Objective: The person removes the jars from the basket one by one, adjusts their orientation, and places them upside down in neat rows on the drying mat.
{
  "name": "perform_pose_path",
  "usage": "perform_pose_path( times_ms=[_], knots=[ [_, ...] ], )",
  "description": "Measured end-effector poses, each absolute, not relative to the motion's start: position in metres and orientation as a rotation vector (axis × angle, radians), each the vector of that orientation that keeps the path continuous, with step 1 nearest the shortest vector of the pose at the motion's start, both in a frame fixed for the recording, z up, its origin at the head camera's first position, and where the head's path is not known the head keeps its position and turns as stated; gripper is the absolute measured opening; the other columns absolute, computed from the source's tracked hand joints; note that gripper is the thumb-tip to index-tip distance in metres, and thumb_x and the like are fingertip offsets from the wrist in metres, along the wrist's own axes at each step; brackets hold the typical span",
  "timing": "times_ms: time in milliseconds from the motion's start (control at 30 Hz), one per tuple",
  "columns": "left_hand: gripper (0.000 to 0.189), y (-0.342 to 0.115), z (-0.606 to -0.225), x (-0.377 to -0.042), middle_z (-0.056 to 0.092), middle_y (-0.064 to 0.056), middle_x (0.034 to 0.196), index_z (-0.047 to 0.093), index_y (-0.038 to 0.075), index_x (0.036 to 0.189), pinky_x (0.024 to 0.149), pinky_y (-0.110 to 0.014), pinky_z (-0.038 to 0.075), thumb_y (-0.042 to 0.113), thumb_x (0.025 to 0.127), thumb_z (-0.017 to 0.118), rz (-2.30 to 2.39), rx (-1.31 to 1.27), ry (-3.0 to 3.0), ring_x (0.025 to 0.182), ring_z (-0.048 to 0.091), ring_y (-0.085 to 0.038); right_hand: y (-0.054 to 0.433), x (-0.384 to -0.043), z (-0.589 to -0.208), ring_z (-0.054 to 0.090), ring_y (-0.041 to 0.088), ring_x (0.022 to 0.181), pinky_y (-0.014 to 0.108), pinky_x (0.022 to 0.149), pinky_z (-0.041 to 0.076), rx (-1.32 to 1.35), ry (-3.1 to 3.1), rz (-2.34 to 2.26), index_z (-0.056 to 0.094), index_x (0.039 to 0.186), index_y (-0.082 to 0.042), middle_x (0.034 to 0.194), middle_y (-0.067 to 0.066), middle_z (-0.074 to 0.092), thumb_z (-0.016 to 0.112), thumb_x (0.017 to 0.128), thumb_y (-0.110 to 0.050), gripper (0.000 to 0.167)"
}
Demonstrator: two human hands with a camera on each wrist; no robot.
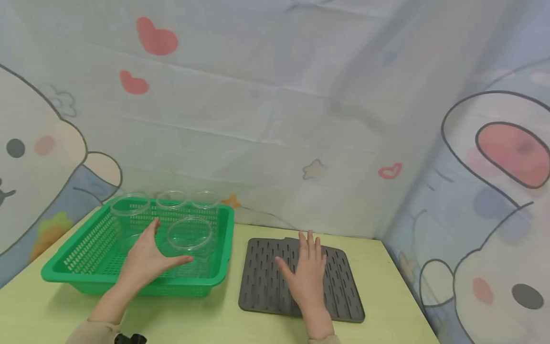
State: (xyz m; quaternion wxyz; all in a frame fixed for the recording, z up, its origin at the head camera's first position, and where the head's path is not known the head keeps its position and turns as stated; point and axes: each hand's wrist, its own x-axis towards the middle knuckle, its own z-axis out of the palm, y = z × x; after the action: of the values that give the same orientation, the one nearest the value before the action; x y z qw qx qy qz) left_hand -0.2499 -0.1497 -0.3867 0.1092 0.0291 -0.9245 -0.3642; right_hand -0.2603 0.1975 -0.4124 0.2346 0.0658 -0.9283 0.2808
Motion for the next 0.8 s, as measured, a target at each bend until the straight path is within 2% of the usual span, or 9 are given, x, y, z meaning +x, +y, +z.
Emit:
perform_pose_path(
  times_ms=[100, 200, 400, 667, 733, 800],
  knots=[
    [0.140, -0.149, -0.387, -0.252, 0.022, -0.031, 0.156, 0.006, 0.001, 0.156, 0.102, -0.068, 0.038, 0.068, 0.059, 0.083, -1.117, 0.084, -2.716, 0.135, 0.031, -0.055, 0.206, -0.262, -0.413, 0.016, 0.049, 0.146, 0.074, 0.110, 0.018, 0.178, -2.487, 0.850, 0.024, 0.152, 0.002, 0.160, 0.025, 0.018, 0.064, 0.092, -0.042, 0.084],
    [0.139, -0.149, -0.388, -0.255, 0.024, -0.030, 0.155, 0.007, 0.000, 0.156, 0.101, -0.066, 0.040, 0.063, 0.060, 0.085, -1.166, 0.069, -2.702, 0.134, 0.034, -0.054, 0.217, -0.264, -0.416, 0.020, 0.048, 0.145, 0.069, 0.111, 0.024, 0.157, -2.460, 0.880, 0.023, 0.152, 0.004, 0.159, 0.026, 0.020, 0.063, 0.093, -0.039, 0.083],
    [0.134, -0.148, -0.389, -0.259, 0.028, -0.026, 0.155, 0.010, -0.002, 0.155, 0.098, -0.062, 0.045, 0.053, 0.062, 0.089, -1.286, 0.016, -2.666, 0.134, 0.037, -0.049, 0.243, -0.265, -0.421, 0.026, 0.046, 0.143, 0.066, 0.111, 0.028, 0.165, -2.397, 0.993, 0.022, 0.152, 0.003, 0.157, 0.025, 0.025, 0.060, 0.096, -0.032, 0.076],
    [0.129, -0.148, -0.387, -0.260, 0.027, -0.025, 0.156, 0.009, -0.001, 0.155, 0.099, -0.058, 0.047, 0.042, 0.065, 0.090, -1.425, -0.008, -2.658, 0.138, 0.036, -0.045, 0.283, -0.267, -0.429, 0.039, 0.041, 0.134, 0.060, 0.106, 0.035, 0.193, -2.303, 1.126, 0.035, 0.146, 0.004, 0.148, 0.025, 0.038, 0.058, 0.098, -0.018, 0.057],
    [0.128, -0.149, -0.387, -0.262, 0.027, -0.025, 0.155, 0.009, -0.001, 0.155, 0.099, -0.058, 0.047, 0.043, 0.065, 0.090, -1.430, -0.015, -2.660, 0.137, 0.036, -0.045, 0.290, -0.268, -0.430, 0.042, 0.039, 0.132, 0.050, 0.105, 0.040, 0.172, -2.295, 1.148, 0.038, 0.144, 0.003, 0.146, 0.024, 0.041, 0.056, 0.099, -0.017, 0.052],
    [0.128, -0.150, -0.389, -0.264, 0.026, -0.026, 0.155, 0.009, 0.000, 0.155, 0.098, -0.058, 0.047, 0.043, 0.066, 0.090, -1.438, -0.022, -2.661, 0.137, 0.036, -0.046, 0.296, -0.268, -0.430, 0.046, 0.036, 0.129, 0.032, 0.102, 0.043, 0.155, -2.285, 1.170, 0.042, 0.142, 0.002, 0.144, 0.022, 0.044, 0.054, 0.100, -0.017, 0.047]
  ],
)
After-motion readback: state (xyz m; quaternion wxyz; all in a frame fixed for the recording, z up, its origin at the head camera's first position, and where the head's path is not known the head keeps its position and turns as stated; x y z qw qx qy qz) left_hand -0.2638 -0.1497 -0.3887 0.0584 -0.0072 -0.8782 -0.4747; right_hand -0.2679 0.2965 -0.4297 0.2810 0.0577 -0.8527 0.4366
